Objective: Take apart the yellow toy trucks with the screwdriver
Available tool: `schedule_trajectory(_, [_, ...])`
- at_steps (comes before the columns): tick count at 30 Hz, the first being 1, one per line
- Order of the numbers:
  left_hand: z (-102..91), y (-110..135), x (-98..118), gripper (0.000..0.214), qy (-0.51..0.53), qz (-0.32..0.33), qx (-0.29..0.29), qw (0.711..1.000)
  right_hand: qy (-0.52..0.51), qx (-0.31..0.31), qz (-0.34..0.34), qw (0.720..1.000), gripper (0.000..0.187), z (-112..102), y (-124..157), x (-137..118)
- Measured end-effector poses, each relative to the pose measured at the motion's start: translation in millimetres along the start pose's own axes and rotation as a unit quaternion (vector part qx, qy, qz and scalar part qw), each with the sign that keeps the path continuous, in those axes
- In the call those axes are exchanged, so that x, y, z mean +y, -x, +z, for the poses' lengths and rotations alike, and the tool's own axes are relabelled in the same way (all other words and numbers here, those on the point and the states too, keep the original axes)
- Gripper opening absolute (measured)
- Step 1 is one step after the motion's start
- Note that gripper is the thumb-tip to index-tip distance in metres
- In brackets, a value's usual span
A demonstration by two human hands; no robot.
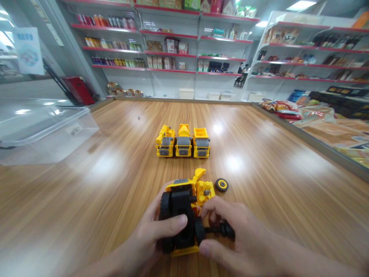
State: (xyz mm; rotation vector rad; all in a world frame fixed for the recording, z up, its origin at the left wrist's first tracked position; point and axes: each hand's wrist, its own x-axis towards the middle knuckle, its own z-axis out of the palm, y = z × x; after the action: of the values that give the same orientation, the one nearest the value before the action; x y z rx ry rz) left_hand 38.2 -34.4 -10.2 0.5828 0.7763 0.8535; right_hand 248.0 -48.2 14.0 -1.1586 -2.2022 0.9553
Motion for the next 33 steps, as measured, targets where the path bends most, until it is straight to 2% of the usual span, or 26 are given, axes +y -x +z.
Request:
schedule_trajectory(2, [1.7, 0.1, 0.9, 0.043, 0.012, -0.004, 0.004, 1.000, -0.009, 0.013, -0.014, 1.000, 0.028, 1.8, 0.3, 1.0])
schedule_trajectory(12, [4.9, 0.7, 2.9, 0.033, 0.019, -0.035, 0.014, 0.999, 0.068, 0.119, -0.120, 0.983, 0.033, 13.7, 3.7, 15.8])
schedule_trajectory(17, [8.0, 3.2, 5.2, 0.032, 0.024, -0.040, 0.013, 0.999, 0.090, 0.119, -0.143, 0.978, 0.032, 11.7, 4.0, 14.6])
schedule_trajectory(22, [10.0, 5.5, 9.7, 0.021, 0.019, -0.067, 0.043, 0.997, 0.123, 0.108, -0.166, 0.972, 0.025, 7.1, 3.5, 11.4])
schedule_trajectory(25, [8.7, 5.1, 9.2, 0.019, 0.013, -0.072, 0.038, 0.997, 0.131, 0.103, -0.168, 0.972, 0.024, 3.7, 2.9, 7.6])
schedule_trajectory(30, [4.6, 1.2, 3.1, 0.043, -0.033, -0.039, -0.015, 0.999, 0.109, 0.063, -0.140, 0.982, 0.026, -1.0, 6.0, 2.5])
schedule_trajectory(33, [4.0, -1.8, 1.1, 0.046, -0.065, -0.033, -0.023, 0.997, 0.095, 0.085, -0.151, 0.980, 0.029, 0.8, 8.0, 3.4])
